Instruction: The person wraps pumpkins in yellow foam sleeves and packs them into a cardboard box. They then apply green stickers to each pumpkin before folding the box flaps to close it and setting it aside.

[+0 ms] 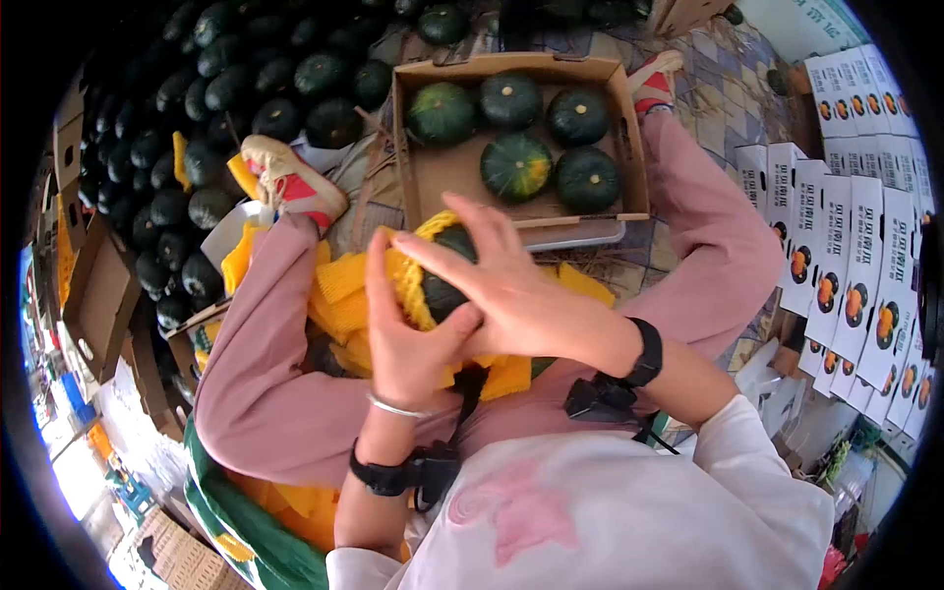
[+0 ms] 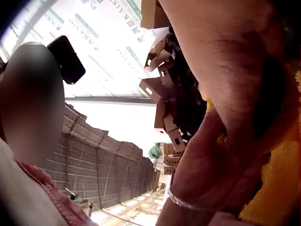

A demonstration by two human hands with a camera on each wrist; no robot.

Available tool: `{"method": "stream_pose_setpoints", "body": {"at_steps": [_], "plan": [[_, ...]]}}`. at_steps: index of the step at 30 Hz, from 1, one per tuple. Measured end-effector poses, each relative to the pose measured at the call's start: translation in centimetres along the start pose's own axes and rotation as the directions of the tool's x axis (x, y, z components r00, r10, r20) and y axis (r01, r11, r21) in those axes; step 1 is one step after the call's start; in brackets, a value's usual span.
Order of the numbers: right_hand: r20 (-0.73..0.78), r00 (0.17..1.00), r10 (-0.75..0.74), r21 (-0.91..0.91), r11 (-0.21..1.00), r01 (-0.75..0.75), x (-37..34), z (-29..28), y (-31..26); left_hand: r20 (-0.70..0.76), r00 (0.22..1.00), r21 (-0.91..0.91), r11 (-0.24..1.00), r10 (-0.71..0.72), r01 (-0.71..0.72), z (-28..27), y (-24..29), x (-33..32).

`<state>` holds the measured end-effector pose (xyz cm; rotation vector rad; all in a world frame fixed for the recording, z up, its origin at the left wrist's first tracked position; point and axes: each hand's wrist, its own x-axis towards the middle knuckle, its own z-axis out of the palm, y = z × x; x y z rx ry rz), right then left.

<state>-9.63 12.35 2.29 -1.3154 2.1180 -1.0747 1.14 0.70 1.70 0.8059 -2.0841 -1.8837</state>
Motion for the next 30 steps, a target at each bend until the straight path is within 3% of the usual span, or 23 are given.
{"method": "stream_pose_setpoints", "body": {"at_steps": [3, 5, 6, 7, 8, 9, 11, 14, 16, 17, 19, 20, 22, 24, 26, 27, 28, 29, 30], "plan": [[0.003, 0.993, -0.117, -0.050, 0.992, 0.117, 2.0, 0.4, 1.2, -0.038, 0.995, -0.168, 0.982, -0.094, 0.086, -0.4, 0.0, 0.7], [-0.126, 0.985, -0.119, 0.062, 0.990, 0.128, 4.3, 1.3, 3.6, 0.004, 0.949, -0.644, 0.725, -0.315, 0.243, -2.0, -1.3, 1.2], [-0.188, 0.976, -0.108, 0.006, 0.994, 0.112, 5.9, 2.2, 5.9, -0.023, 0.962, -0.728, 0.664, -0.274, 0.172, -1.9, -1.9, 1.5], [-0.202, 0.968, -0.151, -0.176, 0.978, 0.116, 7.4, 2.2, 7.7, -0.011, 0.950, -0.647, 0.726, -0.313, 0.232, -1.8, -3.1, 1.8], [-0.107, 0.989, -0.098, -0.303, 0.951, 0.062, 8.3, 2.0, 8.7, -0.008, 0.938, -0.560, 0.778, -0.347, 0.284, -1.8, -4.7, 2.1], [0.000, 0.999, 0.045, -0.461, 0.886, -0.040, 9.1, 3.0, 9.6, -0.013, 0.924, -0.468, 0.819, -0.382, 0.332, -1.5, -6.5, 2.3], [0.070, 0.981, 0.180, -0.649, 0.756, -0.092, 10.2, 6.6, 10.6, 0.034, 0.929, -0.204, 0.908, -0.367, 0.366, -0.1, -10.9, 2.1], [0.072, 0.968, 0.241, -0.460, 0.869, -0.182, 9.6, 6.5, 11.3, 0.034, 0.952, 0.314, 0.908, -0.303, 0.278, 3.0, -14.4, 1.5], [-0.063, 0.994, 0.092, -0.495, 0.862, -0.111, 7.3, 5.7, 11.1, 0.053, 0.976, 0.679, 0.724, -0.211, 0.119, 3.8, -14.5, 1.3], [-0.131, 0.991, 0.013, -0.516, 0.853, -0.080, 5.7, 5.1, 10.9, 0.085, 0.973, 0.607, 0.786, -0.216, 0.121, 3.5, -14.4, 1.5], [-0.077, 0.994, 0.073, -0.378, 0.920, -0.097, 1.7, 1.8, 8.6, 0.133, 0.962, 0.440, 0.884, -0.238, 0.158, 2.5, -14.2, 1.1], [-0.034, 0.994, 0.101, -0.172, 0.979, -0.106, -0.8, 0.5, 8.1, 0.114, 0.981, 0.233, 0.964, -0.156, 0.126, 2.2, -13.2, 1.1], [0.017, 0.985, 0.170, 0.197, 0.966, -0.170, -3.8, 0.4, 5.8, 0.214, 0.976, 0.390, 0.919, -0.029, -0.058, 2.1, -7.6, 1.1], [0.015, 0.976, 0.219, 0.405, 0.891, -0.206, -4.9, 0.2, 4.1, 0.310, 0.948, 0.519, 0.823, 0.069, -0.230, 2.1, -4.1, 0.9], [-0.029, 0.967, 0.251, 0.495, 0.845, -0.205, -5.5, -0.4, 3.3, 0.275, 0.958, 0.195, 0.980, -0.080, 0.026, 2.0, -1.9, 0.2], [-0.063, 0.961, 0.268, 0.518, 0.832, -0.198, -5.7, -0.7, 2.9, 0.280, 0.947, 0.020, 0.987, -0.156, 0.157, 1.8, -0.9, -0.2], [-0.031, 0.938, 0.346, 0.646, 0.723, -0.245, -5.8, -1.4, 2.3, 0.288, 0.951, -0.147, 0.976, -0.115, 0.162, 2.2, -0.1, -0.6], [-0.019, 0.903, 0.428, 0.726, 0.627, -0.282, -5.7, -1.5, 2.2, 0.299, 0.941, -0.203, 0.954, -0.156, 0.222, 2.6, 0.2, -1.2], [-0.189, 0.928, 0.321, 0.478, 0.856, -0.199, -5.7, -1.5, 2.4, 0.314, 0.929, -0.259, 0.924, -0.195, 0.281, 3.0, 0.4, -1.9]]}}
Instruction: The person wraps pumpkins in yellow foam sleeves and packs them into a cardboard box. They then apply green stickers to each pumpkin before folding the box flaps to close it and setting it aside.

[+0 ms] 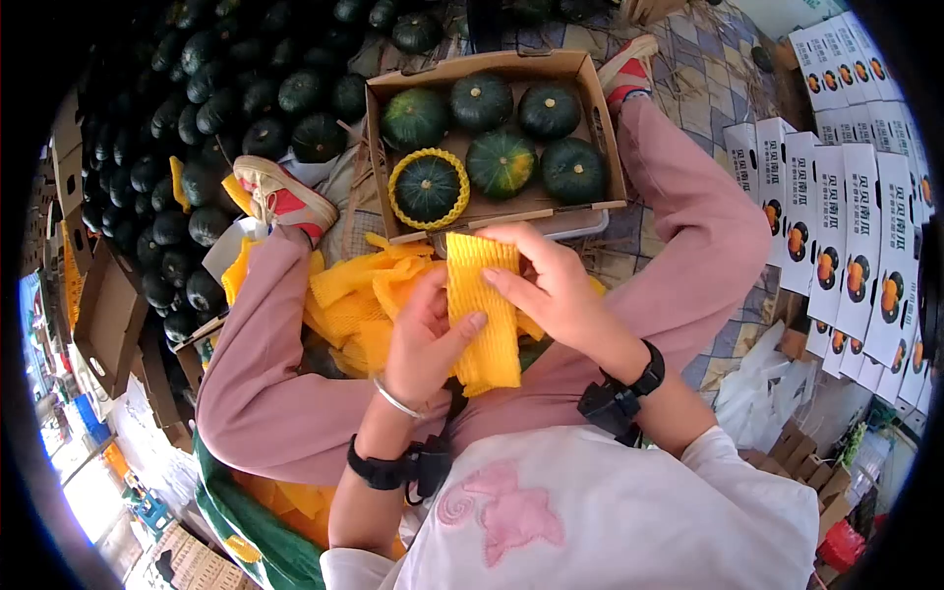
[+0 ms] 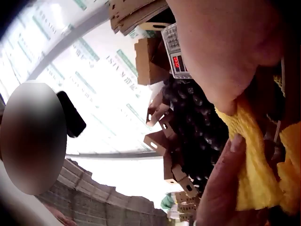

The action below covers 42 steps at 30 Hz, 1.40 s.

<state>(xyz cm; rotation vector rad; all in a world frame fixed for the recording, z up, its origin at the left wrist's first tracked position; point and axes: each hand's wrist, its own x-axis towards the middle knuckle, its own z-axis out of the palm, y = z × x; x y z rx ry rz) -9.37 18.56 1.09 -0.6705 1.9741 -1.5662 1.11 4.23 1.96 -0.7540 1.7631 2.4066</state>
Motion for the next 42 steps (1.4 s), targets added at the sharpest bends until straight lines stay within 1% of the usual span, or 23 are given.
{"method": "stream_pose_setpoints", "body": {"at_steps": [1, 4, 6, 7, 8, 11, 12, 15, 16, 19, 20, 21, 22, 23, 24, 28, 30, 31, 33, 35, 37, 39, 42], "plan": [[-0.040, 0.980, -0.196, -0.296, 0.939, 0.175, 0.2, -0.2, 0.2, 0.009, 0.999, -0.078, 0.996, -0.043, 0.043, 0.4, -0.1, -0.3], [-0.123, 0.800, -0.587, -0.531, 0.720, 0.446, 1.2, -0.9, 1.3, 0.067, 0.981, 0.134, 0.976, -0.184, 0.174, -0.7, -0.6, 0.2], [0.028, 1.000, -0.006, -0.078, 0.997, 0.008, 0.7, -2.1, -0.5, 0.128, 0.960, -0.026, 0.966, -0.250, 0.255, -1.6, -0.5, 0.3], [0.206, 0.944, 0.258, 0.110, 0.952, -0.285, 0.3, -3.0, -1.3, 0.171, 0.953, -0.258, 0.922, -0.251, 0.289, -2.0, -0.4, 0.3], [0.411, 0.895, 0.174, 0.192, 0.943, -0.272, 0.6, -4.1, -1.0, 0.216, 0.948, -0.473, 0.824, -0.234, 0.311, -2.1, -0.1, 0.4], [0.354, 0.927, 0.120, 0.618, 0.714, -0.329, -0.5, -3.6, -2.0, 0.123, 0.925, -0.546, 0.754, -0.359, 0.365, -1.0, 2.9, 0.5], [0.323, 0.935, 0.147, 0.687, 0.644, -0.338, -0.6, -2.7, -3.0, 0.091, 0.983, -0.412, 0.893, -0.160, 0.183, -0.3, 2.7, 0.2], [0.146, 0.959, 0.241, 0.422, 0.862, -0.281, 0.3, -2.0, 0.9, -0.030, 0.972, 0.050, 0.972, 0.232, -0.230, -0.1, 0.9, 1.7], [-0.076, 0.969, 0.236, -0.264, 0.932, -0.248, 0.7, -2.4, 2.6, -0.035, 0.951, 0.713, 0.674, 0.307, -0.191, -1.5, 1.8, 1.8], [0.227, 0.968, 0.103, 0.612, 0.759, -0.224, 0.1, -2.2, 1.6, 0.110, 0.789, 0.895, 0.285, 0.605, -0.343, -1.5, 1.7, 2.9], [0.369, 0.913, 0.175, 0.758, 0.511, -0.405, -0.2, -2.4, -0.6, 0.130, 0.884, 0.744, 0.545, 0.450, -0.387, -2.1, 1.9, 3.4], [0.351, 0.904, 0.243, 0.754, 0.498, -0.427, -0.5, -2.8, -0.4, 0.196, 0.939, 0.536, 0.771, 0.284, -0.345, -2.3, 2.3, 3.9], [0.420, 0.878, 0.230, 0.656, 0.591, -0.469, -0.9, -2.9, 0.3, 0.265, 0.961, 0.079, 0.992, 0.077, -0.101, -1.9, 3.2, 3.2], [0.488, 0.844, 0.221, 0.541, 0.683, -0.491, -1.3, -2.9, 1.4, 0.417, 0.907, -0.362, 0.904, -0.062, 0.229, -1.4, 4.2, 2.5], [0.659, 0.752, -0.012, 0.585, 0.637, -0.502, -2.2, -2.3, 2.0, 0.501, 0.865, -0.424, 0.875, 0.011, 0.234, -2.0, 3.9, 2.6], [0.164, 0.959, 0.231, 0.913, 0.331, -0.237, 1.2, -5.8, -1.1, 0.333, 0.943, -0.179, 0.981, -0.009, 0.072, -0.3, 1.8, 5.4], [0.134, 0.962, 0.237, 0.703, 0.662, -0.260, 7.2, -7.4, 2.3, 0.259, 0.952, 0.235, 0.967, -0.164, 0.103, -0.4, -1.2, 10.2], [0.064, 0.993, 0.104, 0.219, 0.969, -0.116, 10.4, -7.9, 5.9, 0.069, 0.973, 0.261, 0.945, -0.222, 0.197, 0.7, -1.5, 12.7], [0.118, 0.983, 0.143, -0.605, 0.795, -0.043, 15.7, -8.0, 10.3, -0.012, 0.895, -0.149, 0.885, -0.447, 0.440, 1.8, -3.6, 17.4], [0.253, 0.933, 0.256, -0.609, 0.791, -0.052, 17.1, -7.9, 13.0, -0.141, 0.843, -0.173, 0.851, -0.520, 0.496, 0.7, -7.6, 21.1], [0.168, 0.983, 0.069, -0.570, 0.821, 0.039, 15.2, -8.6, 11.1, -0.117, 0.958, -0.274, 0.936, -0.261, 0.222, -0.5, -6.6, 16.3], [0.036, 0.981, 0.193, -0.491, 0.858, -0.151, 10.3, -7.6, 3.7, -0.142, 0.971, -0.425, 0.898, -0.191, 0.114, -1.6, -2.9, 11.7], [-0.005, 0.996, -0.088, -0.423, 0.903, 0.077, 3.8, -3.0, 2.3, 0.055, 0.998, -0.684, 0.730, 0.022, 0.021, -2.5, -0.3, 9.5]]}}
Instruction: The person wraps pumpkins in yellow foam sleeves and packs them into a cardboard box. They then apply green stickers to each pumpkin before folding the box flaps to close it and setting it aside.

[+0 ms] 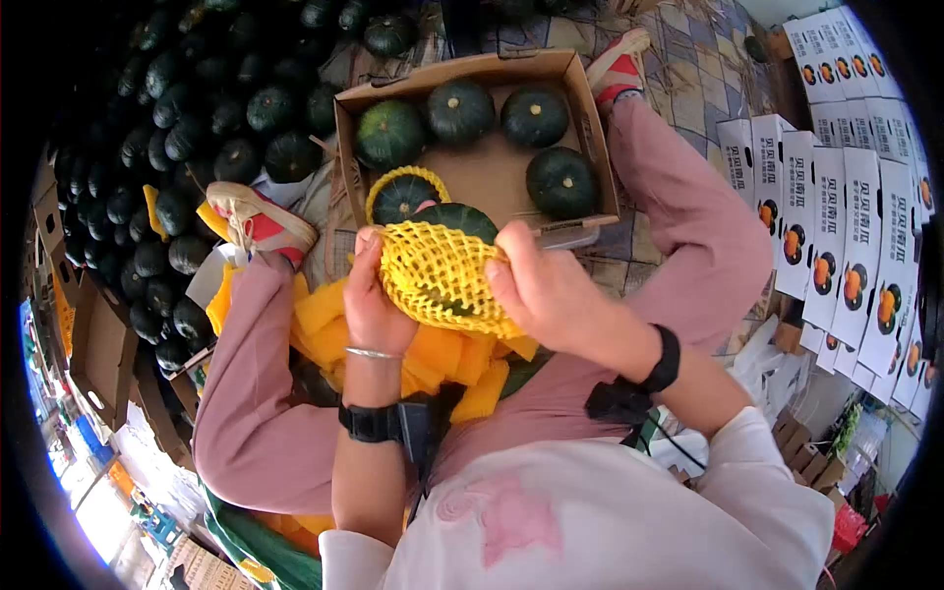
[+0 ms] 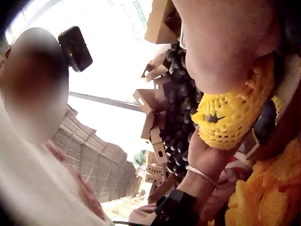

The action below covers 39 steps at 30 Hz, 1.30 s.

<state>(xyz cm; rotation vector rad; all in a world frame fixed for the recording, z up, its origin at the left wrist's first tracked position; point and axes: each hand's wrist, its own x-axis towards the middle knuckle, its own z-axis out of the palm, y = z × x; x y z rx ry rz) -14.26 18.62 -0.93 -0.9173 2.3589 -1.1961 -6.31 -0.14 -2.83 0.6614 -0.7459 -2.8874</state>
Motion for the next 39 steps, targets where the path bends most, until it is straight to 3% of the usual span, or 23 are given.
{"method": "stream_pose_setpoints", "body": {"at_steps": [2, 3, 5, 6, 10, 12, 13, 14, 15, 17, 22, 23, 24, 25, 26, 27, 29, 31, 33, 35, 36, 37, 39], "plan": [[-0.034, 0.999, -0.012, -0.079, 0.997, 0.010, 0.0, 0.3, -0.5, 0.067, 0.997, -0.031, 0.999, -0.024, 0.026, -0.6, 0.1, 0.2], [-0.071, 0.997, -0.007, 0.004, 1.000, 0.008, 0.9, 0.0, -0.3, 0.093, 0.995, -0.041, 0.998, -0.039, 0.043, -1.3, 0.0, -0.1], [0.028, 0.996, 0.088, 0.257, 0.962, -0.093, 2.1, -1.7, -0.8, -0.043, 0.984, -0.103, 0.980, -0.175, 0.170, -2.2, -0.4, -0.6], [-0.046, 0.998, -0.052, 0.286, 0.956, 0.063, 2.4, -1.4, 0.2, -0.047, 0.986, -0.105, 0.983, -0.159, 0.153, -1.4, -0.2, -1.4], [0.265, 0.939, 0.219, 0.781, 0.522, -0.342, 0.3, -1.5, -0.7, 0.093, 0.953, -0.281, 0.910, -0.289, 0.304, 2.7, -0.6, -5.6], [0.233, 0.956, 0.180, 0.799, 0.525, -0.294, -1.3, -0.5, -1.3, 0.350, 0.786, -0.366, 0.698, -0.510, 0.616, -1.3, -3.7, -7.5], [0.213, 0.965, 0.151, 0.809, 0.526, -0.261, -1.7, 0.0, -1.5, 0.503, 0.596, -0.148, 0.617, -0.626, 0.773, -1.9, -3.9, -7.7], [0.272, 0.947, 0.171, 0.683, 0.659, -0.315, -2.5, -0.7, -1.4, 0.480, 0.747, -0.319, 0.701, -0.461, 0.638, -1.7, -3.1, -8.0], [0.272, 0.953, 0.132, 0.678, 0.677, -0.287, -3.2, -0.1, -1.7, 0.111, 0.950, -0.125, 0.944, -0.292, 0.305, -1.2, -2.9, -9.0], [0.280, 0.957, 0.071, 0.664, 0.706, -0.247, -4.6, 1.1, -2.6, -0.103, 0.995, 0.252, 0.967, -0.009, 0.035, 0.1, -2.8, -9.0], [0.323, 0.946, 0.006, 0.860, 0.416, -0.296, -4.4, 0.5, -2.1, -0.078, 0.997, 0.123, 0.992, 0.013, -0.004, 0.7, -1.9, -9.5], [0.226, 0.974, -0.007, 0.674, 0.724, -0.151, -4.3, 0.3, -2.7, -0.081, 0.993, 0.279, 0.959, 0.080, -0.055, 0.8, -1.9, -9.3], [0.139, 0.989, -0.057, 0.375, 0.927, 0.001, -4.3, -0.2, -3.5, -0.073, 0.986, 0.424, 0.899, 0.150, -0.106, 0.9, -1.8, -9.0], [0.080, 0.988, -0.130, 0.012, 0.991, 0.130, -4.3, -0.6, -4.1, -0.060, 0.975, 0.556, 0.819, 0.213, -0.145, 1.1, -2.0, -8.8], [0.137, 0.960, -0.245, -0.019, 0.968, 0.250, -3.7, -0.1, -4.7, -0.013, 0.970, 0.680, 0.713, 0.245, -0.171, 1.5, -1.9, -8.8], [0.139, 0.967, -0.214, -0.104, 0.968, 0.229, -3.7, 1.5, -5.0, 0.033, 0.964, 0.886, 0.438, 0.263, -0.150, 1.9, -1.8, -8.7], [0.131, 0.979, -0.156, 0.076, 0.986, 0.147, -2.8, 2.2, -4.0, 0.130, 0.942, 0.939, 0.266, 0.310, -0.217, 2.7, -1.7, -8.2], [0.093, 0.974, -0.205, -0.025, 0.978, 0.209, -1.7, 2.8, -3.8, 0.035, 0.957, 0.954, 0.276, 0.286, -0.118, 2.7, -1.5, -7.7], [0.076, 0.960, -0.270, -0.090, 0.957, 0.276, -1.1, 2.9, -3.1, 0.051, 0.958, 0.860, 0.475, 0.283, -0.187, 1.4, -1.6, -6.7], [-0.022, 0.975, -0.222, 0.075, 0.972, 0.223, 1.7, 2.6, -0.5, -0.182, 0.983, 0.398, 0.916, 0.036, 0.040, 1.2, -0.1, -5.8], [-0.028, 0.994, -0.105, -0.050, 0.993, 0.104, 3.4, 2.3, 0.8, -0.123, 0.988, 0.454, 0.891, 0.091, -0.025, -0.1, 0.1, -5.1], [-0.047, 0.999, 0.005, -0.175, 0.984, -0.014, 5.2, 2.0, 2.0, -0.080, 0.992, 0.665, 0.747, 0.102, -0.024, -2.7, 0.1, -4.2], [0.114, 0.991, 0.066, -0.708, 0.706, 0.034, 7.8, 2.5, 4.1, 0.071, 0.996, 0.972, 0.221, 0.053, -0.081, -5.2, -0.4, -2.8]]}}
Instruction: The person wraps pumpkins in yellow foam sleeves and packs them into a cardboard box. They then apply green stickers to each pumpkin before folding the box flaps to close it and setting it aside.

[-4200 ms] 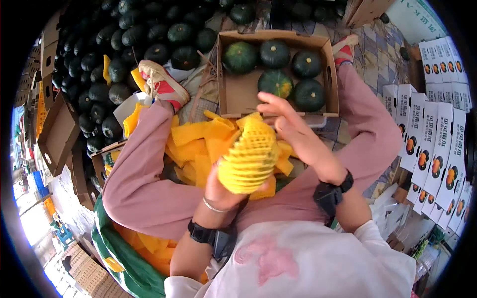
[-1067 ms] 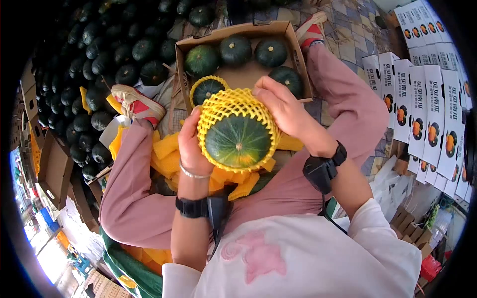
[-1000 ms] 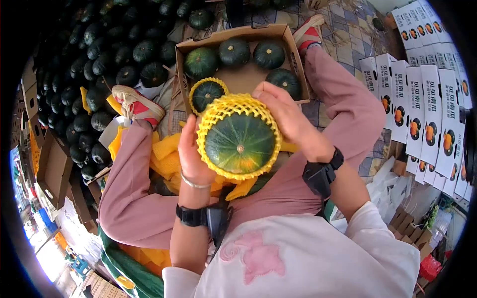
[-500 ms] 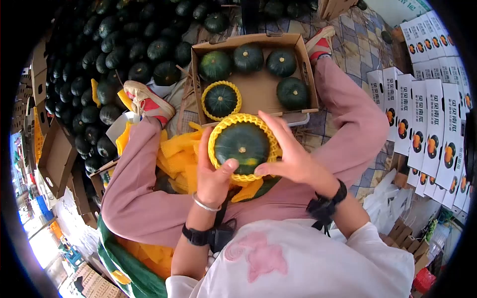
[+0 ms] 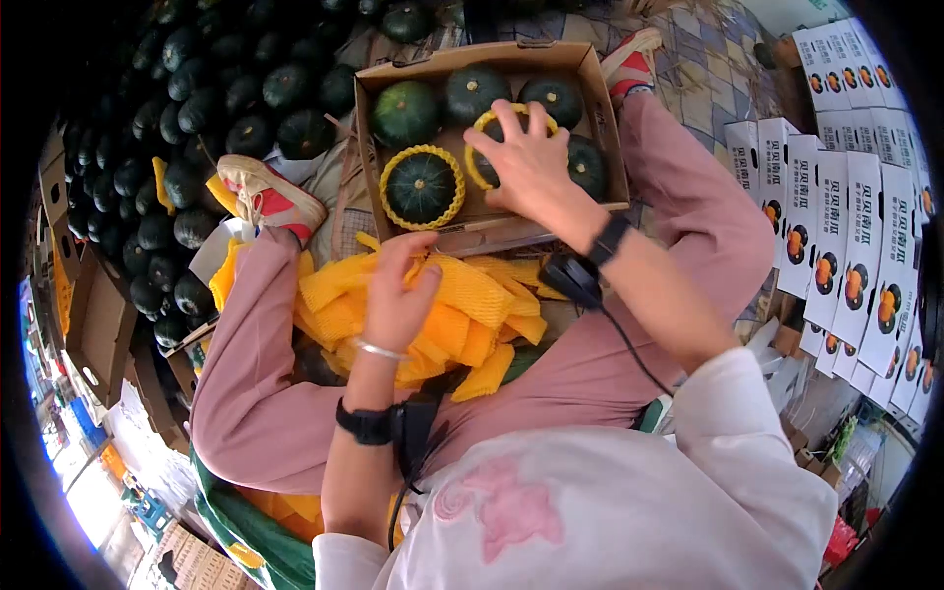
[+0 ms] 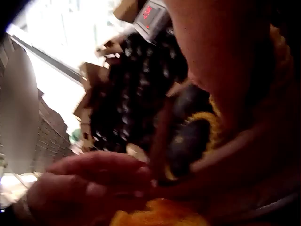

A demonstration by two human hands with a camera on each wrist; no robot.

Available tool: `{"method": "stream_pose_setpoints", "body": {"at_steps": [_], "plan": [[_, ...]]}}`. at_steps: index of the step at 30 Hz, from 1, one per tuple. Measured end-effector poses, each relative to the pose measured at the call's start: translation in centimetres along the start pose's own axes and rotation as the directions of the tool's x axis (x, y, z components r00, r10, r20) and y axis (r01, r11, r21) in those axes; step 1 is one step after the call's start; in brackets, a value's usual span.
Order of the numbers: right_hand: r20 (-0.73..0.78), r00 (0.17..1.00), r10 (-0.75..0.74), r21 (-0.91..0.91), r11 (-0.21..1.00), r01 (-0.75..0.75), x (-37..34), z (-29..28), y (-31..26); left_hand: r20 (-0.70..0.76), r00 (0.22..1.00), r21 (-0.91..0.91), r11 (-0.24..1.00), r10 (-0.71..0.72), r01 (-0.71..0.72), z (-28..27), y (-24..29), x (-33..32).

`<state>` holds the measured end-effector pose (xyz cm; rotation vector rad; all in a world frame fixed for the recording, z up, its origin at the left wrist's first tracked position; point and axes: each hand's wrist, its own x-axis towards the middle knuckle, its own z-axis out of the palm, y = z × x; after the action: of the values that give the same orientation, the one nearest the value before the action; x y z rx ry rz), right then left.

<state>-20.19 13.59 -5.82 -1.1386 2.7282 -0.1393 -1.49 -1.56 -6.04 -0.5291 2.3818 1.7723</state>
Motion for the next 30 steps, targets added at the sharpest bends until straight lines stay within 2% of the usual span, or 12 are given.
{"method": "stream_pose_setpoints", "body": {"at_steps": [3, 4, 6, 8, 10, 14, 17, 20, 21, 25, 27, 30], "plan": [[0.163, 0.987, -0.015, 0.105, 0.995, -0.003, 1.1, 3.7, -0.8, 0.204, 0.972, 0.646, 0.729, 0.119, -0.225, 2.8, 0.0, 0.4], [0.195, 0.980, -0.042, 0.147, 0.989, 0.013, 1.0, 3.6, -0.2, 0.196, 0.975, 0.700, 0.681, 0.103, -0.213, 3.3, 0.5, 0.6], [-0.097, 0.990, -0.100, 0.175, 0.978, 0.116, -0.9, 3.9, 0.7, 0.184, 0.981, 0.791, 0.582, 0.069, -0.189, 4.0, 1.3, 0.3], [-0.162, 0.981, -0.104, 0.236, 0.961, 0.141, -4.3, 1.4, 1.1, 0.214, 0.975, 0.801, 0.560, 0.060, -0.211, 4.0, 0.7, 0.1], [0.046, 0.991, -0.122, 0.619, 0.782, 0.068, -8.3, -0.6, 1.2, 0.246, 0.964, 0.826, 0.497, 0.104, -0.264, 4.3, 0.6, -1.1], [0.299, 0.946, -0.125, 0.640, 0.762, -0.102, -14.5, -0.1, -1.1, 0.289, 0.950, 0.868, 0.388, 0.115, -0.311, 6.0, -0.4, -2.4], [-0.082, 0.996, 0.025, 0.802, 0.595, 0.051, -16.1, -0.3, -2.9, 0.361, 0.889, 0.782, 0.610, -0.281, -0.125, 3.6, 6.8, -1.5], [-0.020, 0.985, 0.174, 0.952, 0.305, -0.035, -15.1, -3.1, -3.3, 0.234, 0.969, 0.232, 0.964, 0.073, -0.129, 2.6, 8.5, -4.4], [-0.072, 0.979, 0.193, 0.948, 0.318, 0.007, -14.7, -3.7, -3.3, 0.179, 0.970, 0.173, 0.966, 0.163, -0.194, 2.9, 9.8, -5.1], [-0.278, 0.921, 0.271, 0.914, 0.370, 0.167, -13.4, -4.2, -2.8, 0.003, 0.996, -0.340, 0.937, -0.086, 0.082, 4.7, 10.2, -6.3], [-0.255, 0.931, 0.260, 0.933, 0.317, 0.167, -13.5, -4.2, -2.7, -0.060, 0.993, -0.359, 0.931, -0.097, 0.070, 5.0, 9.7, -6.1], [-0.541, 0.826, 0.160, 0.626, 0.733, 0.268, -13.9, -4.6, -2.0, -0.097, 0.991, -0.342, 0.938, -0.096, 0.057, 5.2, 9.5, -5.7]]}}
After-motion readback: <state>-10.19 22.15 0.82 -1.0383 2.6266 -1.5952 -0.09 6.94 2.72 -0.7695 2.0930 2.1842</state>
